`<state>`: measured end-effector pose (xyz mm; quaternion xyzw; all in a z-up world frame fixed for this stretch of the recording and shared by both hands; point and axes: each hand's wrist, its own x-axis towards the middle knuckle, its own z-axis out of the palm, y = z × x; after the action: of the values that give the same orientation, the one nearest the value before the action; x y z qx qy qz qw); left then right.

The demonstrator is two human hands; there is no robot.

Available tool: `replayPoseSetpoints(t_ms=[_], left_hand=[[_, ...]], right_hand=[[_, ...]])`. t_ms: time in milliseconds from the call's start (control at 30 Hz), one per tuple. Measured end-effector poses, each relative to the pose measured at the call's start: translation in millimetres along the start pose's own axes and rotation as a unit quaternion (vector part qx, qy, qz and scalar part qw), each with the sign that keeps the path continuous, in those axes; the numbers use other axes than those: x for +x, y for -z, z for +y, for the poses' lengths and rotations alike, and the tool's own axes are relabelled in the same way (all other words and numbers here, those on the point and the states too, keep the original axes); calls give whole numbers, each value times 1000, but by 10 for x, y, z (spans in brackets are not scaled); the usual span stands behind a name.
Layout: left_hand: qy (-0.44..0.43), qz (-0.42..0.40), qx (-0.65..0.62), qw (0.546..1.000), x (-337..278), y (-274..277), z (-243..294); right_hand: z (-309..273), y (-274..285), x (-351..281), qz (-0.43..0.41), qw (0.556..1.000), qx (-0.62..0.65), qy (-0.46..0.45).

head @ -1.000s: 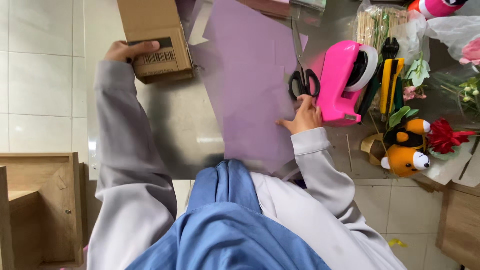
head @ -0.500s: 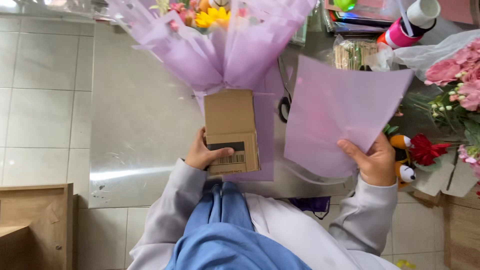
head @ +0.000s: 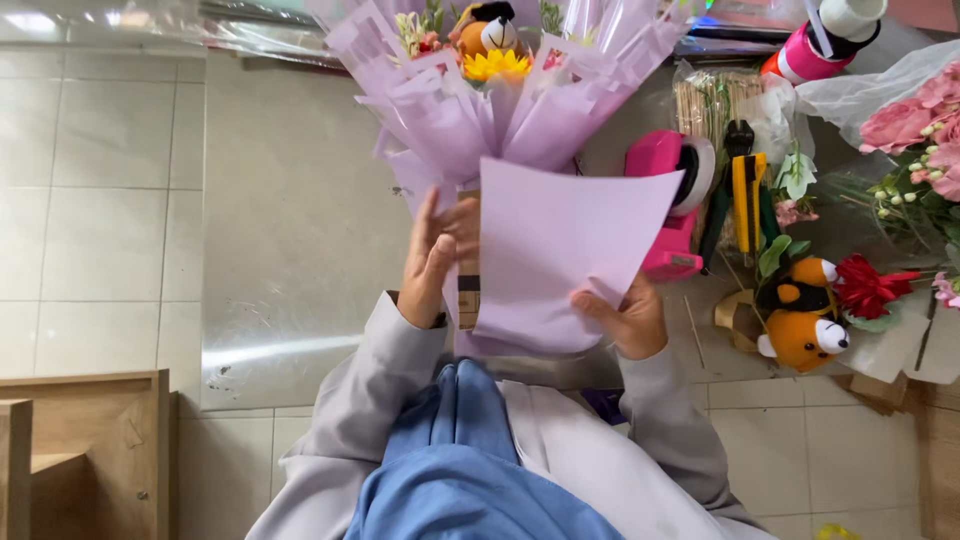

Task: The person wraps a floral bouquet by hand. The person folds several sheets of purple decorative paper around the base of the bouquet, securing them with tape. The person also rolls a sheet of the same paper into a cylinder and tapes it to the bottom of the bouquet.

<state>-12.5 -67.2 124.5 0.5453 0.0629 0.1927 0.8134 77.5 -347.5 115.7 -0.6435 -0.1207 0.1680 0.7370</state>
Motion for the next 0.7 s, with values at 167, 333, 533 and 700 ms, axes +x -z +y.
replayPoseSetpoints(t_ms=[167,333,533,700], left_hand=[[55,34,-35,997,196,-200,384],[85,94,46,991,218,-217,526],[123,25,31,992,244,60,424],[126,68,-72,987,370,324,223]], right_hand=[[-229,-396,108,-33,999,-15,9],[-598,-565,309,14,1000,-14,0],[-611,-685,487,118,993,13,23],[-596,-744,417,-31,998,-53,22]])
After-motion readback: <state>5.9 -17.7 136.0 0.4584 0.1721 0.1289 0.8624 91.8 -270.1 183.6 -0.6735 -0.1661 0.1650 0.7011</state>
